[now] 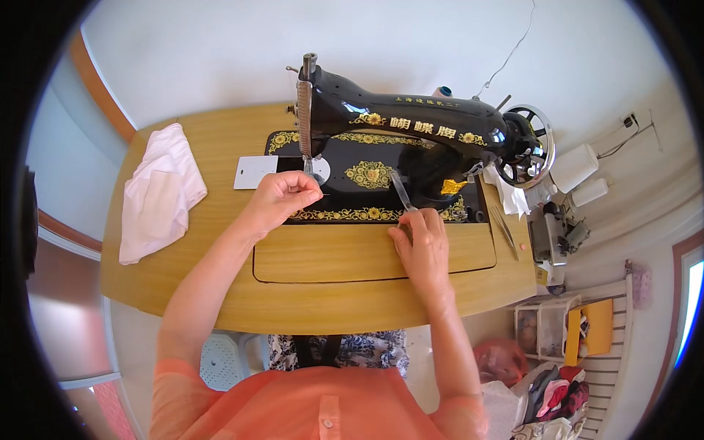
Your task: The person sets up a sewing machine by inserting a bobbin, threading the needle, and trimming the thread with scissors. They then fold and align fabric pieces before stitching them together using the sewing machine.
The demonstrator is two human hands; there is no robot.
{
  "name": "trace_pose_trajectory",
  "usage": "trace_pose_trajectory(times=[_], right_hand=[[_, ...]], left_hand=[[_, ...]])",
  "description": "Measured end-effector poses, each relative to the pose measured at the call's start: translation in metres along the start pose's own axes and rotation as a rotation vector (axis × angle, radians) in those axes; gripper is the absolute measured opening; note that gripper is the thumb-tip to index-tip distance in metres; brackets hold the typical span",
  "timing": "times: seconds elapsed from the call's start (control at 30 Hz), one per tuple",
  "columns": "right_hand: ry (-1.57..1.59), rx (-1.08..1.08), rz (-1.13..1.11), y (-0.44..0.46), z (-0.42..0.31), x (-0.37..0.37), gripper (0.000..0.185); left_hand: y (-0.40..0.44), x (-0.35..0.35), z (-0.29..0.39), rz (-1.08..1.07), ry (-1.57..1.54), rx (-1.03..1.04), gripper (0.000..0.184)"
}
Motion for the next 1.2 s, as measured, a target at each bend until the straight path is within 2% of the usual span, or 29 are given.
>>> trace_pose_trajectory(times=[0.1,0.23,0.43,0.8,0.9,1.0,1.1,1.2], right_hand=[[-0.024,0.052,0.185,-0.008,0.01,-0.009,0.019],[-0.072,0.075,0.142,-0.011,0.016,-0.012,0.015],[-0.053,0.119,0.171,-0.015,0.025,-0.015,0.01],[-0.07,0.097,0.218,-0.019,0.024,-0.018,0.011],[-0.123,0.159,0.229,-0.023,0.036,-0.014,0.012],[-0.118,0.229,0.112,-0.024,0.049,-0.009,0.013],[-0.069,0.143,0.109,-0.024,0.047,-0.011,0.012],[0.375,0.443,-0.082,-0.032,0.047,-0.001,0.012]], left_hand=[[-0.001,0.006,0.002,-0.042,0.05,0.057,0.007],[-0.002,0.013,0.006,-0.064,0.015,0.139,0.01],[-0.006,0.017,0.013,-0.077,0.16,0.1,0.007],[-0.007,0.019,0.016,-0.071,0.232,0.121,0.008],[-0.007,0.019,0.016,-0.07,0.226,0.105,0.008],[-0.005,0.019,0.014,-0.081,0.123,0.116,0.008],[-0.009,0.018,0.018,-0.036,-0.046,0.032,0.008],[-0.008,0.014,0.013,0.005,-0.212,-0.038,0.008]])
Point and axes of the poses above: each hand's wrist, its own y-axis towards the middle knuckle, its own x-axis out of the palm, z = x × y, the point moved 9 cm from there along y, towards the middle knuckle, and after that the axes turned 11 degrees about -y, right-handed, at the moved point
